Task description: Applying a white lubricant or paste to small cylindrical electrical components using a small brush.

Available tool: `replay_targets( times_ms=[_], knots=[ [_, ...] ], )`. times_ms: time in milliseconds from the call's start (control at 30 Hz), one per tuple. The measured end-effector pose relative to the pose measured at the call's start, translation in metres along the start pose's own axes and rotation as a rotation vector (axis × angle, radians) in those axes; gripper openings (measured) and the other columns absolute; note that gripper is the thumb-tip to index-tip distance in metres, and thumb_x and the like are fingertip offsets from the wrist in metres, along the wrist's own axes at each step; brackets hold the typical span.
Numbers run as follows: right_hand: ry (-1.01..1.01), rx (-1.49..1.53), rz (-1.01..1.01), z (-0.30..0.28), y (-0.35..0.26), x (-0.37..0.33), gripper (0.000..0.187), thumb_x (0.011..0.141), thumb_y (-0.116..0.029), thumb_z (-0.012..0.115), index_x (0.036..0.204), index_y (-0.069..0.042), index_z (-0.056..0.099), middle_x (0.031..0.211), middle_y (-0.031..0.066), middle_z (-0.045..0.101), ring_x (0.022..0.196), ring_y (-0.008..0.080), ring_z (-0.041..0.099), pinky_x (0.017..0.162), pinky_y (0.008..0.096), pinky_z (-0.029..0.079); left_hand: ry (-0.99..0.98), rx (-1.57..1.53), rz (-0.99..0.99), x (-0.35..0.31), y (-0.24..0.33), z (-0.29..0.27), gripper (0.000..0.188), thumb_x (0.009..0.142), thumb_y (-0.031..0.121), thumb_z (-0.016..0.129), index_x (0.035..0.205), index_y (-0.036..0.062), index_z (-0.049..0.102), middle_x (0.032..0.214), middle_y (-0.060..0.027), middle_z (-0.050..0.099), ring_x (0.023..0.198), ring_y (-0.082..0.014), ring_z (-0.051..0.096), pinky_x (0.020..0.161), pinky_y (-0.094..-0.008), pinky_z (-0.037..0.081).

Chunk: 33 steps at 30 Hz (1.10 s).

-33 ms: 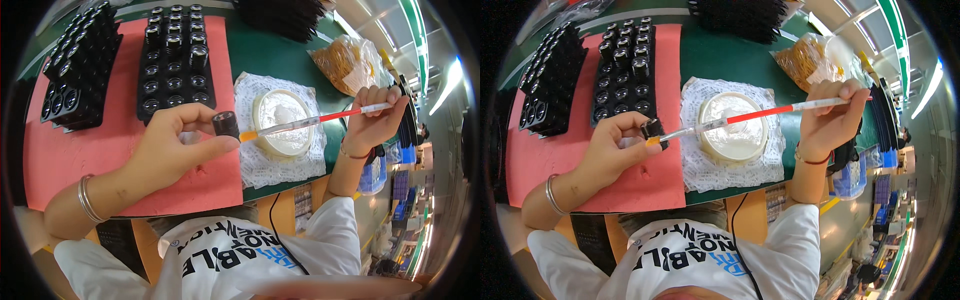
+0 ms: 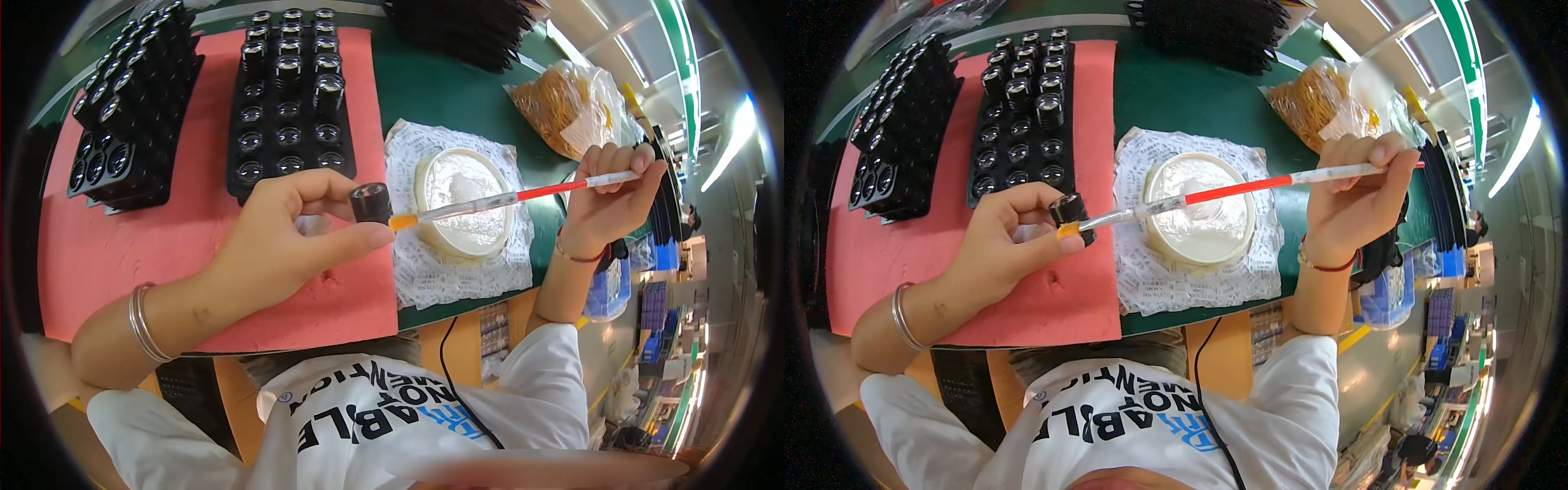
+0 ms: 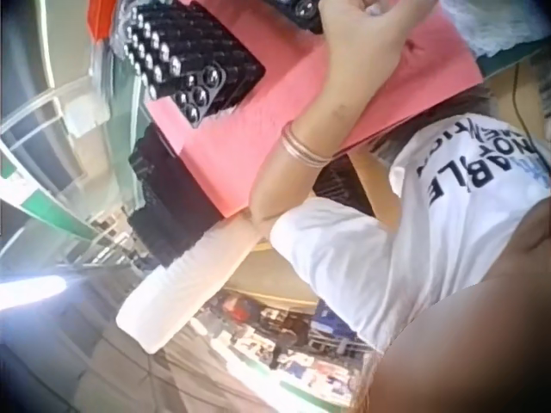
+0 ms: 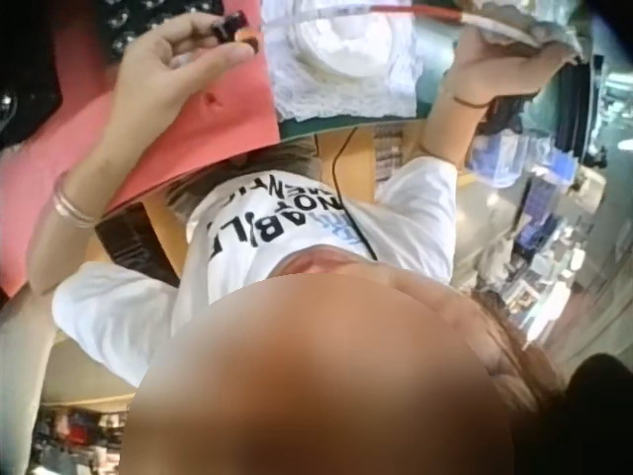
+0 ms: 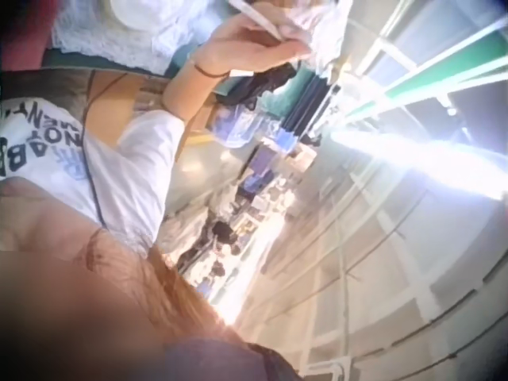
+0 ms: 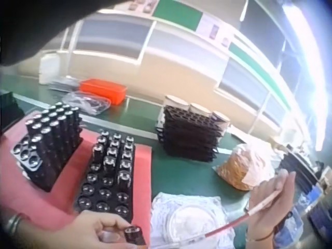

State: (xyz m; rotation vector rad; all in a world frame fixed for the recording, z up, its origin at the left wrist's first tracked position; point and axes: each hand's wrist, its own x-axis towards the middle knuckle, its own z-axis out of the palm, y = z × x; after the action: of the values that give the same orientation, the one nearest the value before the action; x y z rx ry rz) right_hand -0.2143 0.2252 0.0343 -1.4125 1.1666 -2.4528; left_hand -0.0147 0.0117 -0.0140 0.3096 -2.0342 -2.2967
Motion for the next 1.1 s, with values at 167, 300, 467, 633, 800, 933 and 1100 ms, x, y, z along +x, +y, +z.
replay_targets(
  times_ms=[167, 300, 467, 633, 800, 933, 1100],
  knots=[
    [-0.011, -0.080, -0.030, 0.005, 0.005, 0.000, 0.032, 0.091, -0.031, 0.031, 0.073, -0.008, 0.042, 0.051, 0.0023, 0.043, 0.043, 0.0095, 0.034, 0.045, 0.0237, 0.026, 0.015, 0.048, 0.034, -0.002, -0.003, -0.004, 0.024, 0.069, 0.017, 0.070, 0.083, 0.0006, 0.059, 0.072, 0.0014, 0.055, 0.058, 0.0007, 0.041, 0.049, -0.0143, 0.033],
    [-0.025, -0.140, -0.060, 0.004, 0.008, -0.001, 0.032, 0.091, -0.032, 0.032, 0.072, -0.008, 0.042, 0.050, 0.0028, 0.043, 0.043, 0.0098, 0.035, 0.045, 0.0236, 0.027, 0.016, 0.043, 0.051, -0.002, -0.005, -0.004, 0.025, 0.069, 0.018, 0.070, 0.083, 0.0008, 0.059, 0.072, 0.0018, 0.055, 0.057, 0.0009, 0.040, 0.049, -0.0141, 0.032],
    [-0.032, -0.224, -0.108, 0.003, 0.006, -0.002, 0.032, 0.091, -0.032, 0.033, 0.072, -0.007, 0.042, 0.050, 0.0036, 0.043, 0.043, 0.0099, 0.036, 0.044, 0.0236, 0.027, 0.004, 0.010, 0.041, -0.003, -0.004, -0.004, 0.025, 0.069, 0.017, 0.070, 0.085, 0.0002, 0.059, 0.073, 0.0014, 0.056, 0.059, 0.0005, 0.042, 0.051, -0.0141, 0.034],
    [-0.035, -0.254, -0.130, 0.001, 0.006, 0.000, 0.032, 0.091, -0.031, 0.033, 0.072, -0.007, 0.043, 0.050, 0.0043, 0.044, 0.042, 0.0104, 0.036, 0.043, 0.0232, 0.028, -0.012, -0.013, 0.069, -0.002, -0.005, -0.004, 0.025, 0.072, 0.013, 0.067, 0.090, -0.0003, 0.058, 0.077, 0.0001, 0.056, 0.062, 0.0000, 0.046, 0.053, -0.0139, 0.037],
    [0.000, -0.292, -0.101, 0.005, 0.006, 0.000, 0.028, 0.089, -0.029, 0.039, 0.072, -0.007, 0.043, 0.050, 0.0030, 0.041, 0.043, 0.0097, 0.032, 0.045, 0.0231, 0.026, -0.025, -0.088, 0.075, -0.002, -0.011, -0.003, 0.026, 0.074, 0.008, 0.063, 0.097, -0.0013, 0.056, 0.082, -0.0007, 0.056, 0.063, -0.0001, 0.048, 0.053, -0.0138, 0.038],
    [0.033, -0.291, -0.098, 0.004, 0.006, 0.000, 0.028, 0.089, -0.029, 0.039, 0.071, -0.007, 0.043, 0.050, 0.0037, 0.041, 0.044, 0.0100, 0.032, 0.045, 0.0229, 0.026, -0.030, -0.116, 0.087, -0.002, -0.010, -0.004, 0.027, 0.075, 0.008, 0.062, 0.099, -0.0014, 0.055, 0.083, -0.0006, 0.056, 0.064, 0.0003, 0.048, 0.053, -0.0136, 0.038],
    [0.052, -0.271, -0.135, 0.000, 0.005, 0.000, 0.032, 0.091, -0.031, 0.034, 0.073, -0.005, 0.044, 0.051, 0.0062, 0.044, 0.042, 0.0115, 0.037, 0.043, 0.0237, 0.030, -0.067, -0.045, 0.046, 0.001, -0.011, -0.006, 0.033, 0.077, 0.004, 0.059, 0.107, -0.0030, 0.049, 0.095, -0.0039, 0.056, 0.085, -0.0075, 0.052, 0.077, -0.0208, 0.042]
  ],
)
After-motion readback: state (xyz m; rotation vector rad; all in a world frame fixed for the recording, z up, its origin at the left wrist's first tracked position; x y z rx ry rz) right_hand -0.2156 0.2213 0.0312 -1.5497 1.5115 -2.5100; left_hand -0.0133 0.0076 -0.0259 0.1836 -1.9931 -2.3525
